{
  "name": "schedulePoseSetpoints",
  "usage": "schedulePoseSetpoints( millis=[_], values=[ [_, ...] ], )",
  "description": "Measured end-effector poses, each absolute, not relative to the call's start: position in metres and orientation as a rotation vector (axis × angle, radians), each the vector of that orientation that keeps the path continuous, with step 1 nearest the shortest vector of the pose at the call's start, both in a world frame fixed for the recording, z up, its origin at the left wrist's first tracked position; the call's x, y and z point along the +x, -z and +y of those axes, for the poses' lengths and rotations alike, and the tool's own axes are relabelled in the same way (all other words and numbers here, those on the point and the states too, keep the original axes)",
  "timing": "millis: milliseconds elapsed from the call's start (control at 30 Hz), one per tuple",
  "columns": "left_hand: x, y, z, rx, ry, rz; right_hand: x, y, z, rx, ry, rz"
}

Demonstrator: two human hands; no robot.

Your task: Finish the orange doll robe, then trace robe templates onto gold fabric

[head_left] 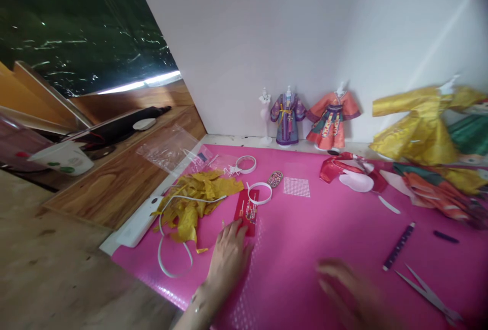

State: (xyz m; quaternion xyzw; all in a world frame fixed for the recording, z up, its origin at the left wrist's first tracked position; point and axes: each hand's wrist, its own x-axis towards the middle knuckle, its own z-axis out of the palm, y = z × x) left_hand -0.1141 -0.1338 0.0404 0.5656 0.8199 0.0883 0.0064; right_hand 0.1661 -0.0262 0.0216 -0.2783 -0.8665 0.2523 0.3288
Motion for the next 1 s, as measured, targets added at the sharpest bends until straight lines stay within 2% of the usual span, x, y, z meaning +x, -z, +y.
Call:
schedulePoseSetpoints(
  millis=[133, 367, 667, 1000],
  values=[
    [-0.117, -0.028, -0.137, 1.870, -0.259, 2.569, 0.087, -0.049, 0.005, -0.755, -0.757, -2.503],
    [-0.118, -0.029, -0.135, 1.869, -0.172, 2.555, 0.003, -0.060, 0.037, -0.905, -0.577, -2.774],
    [-0.120, -0.036, -0.130, 1.816, -0.160, 2.519, -0.013, -0.045, 0.057, -0.954, -0.565, -2.747],
    [-0.120, -0.046, -0.119, 1.709, -0.146, 2.474, -0.004, -0.046, 0.064, -0.856, -0.738, -2.532]
  ],
)
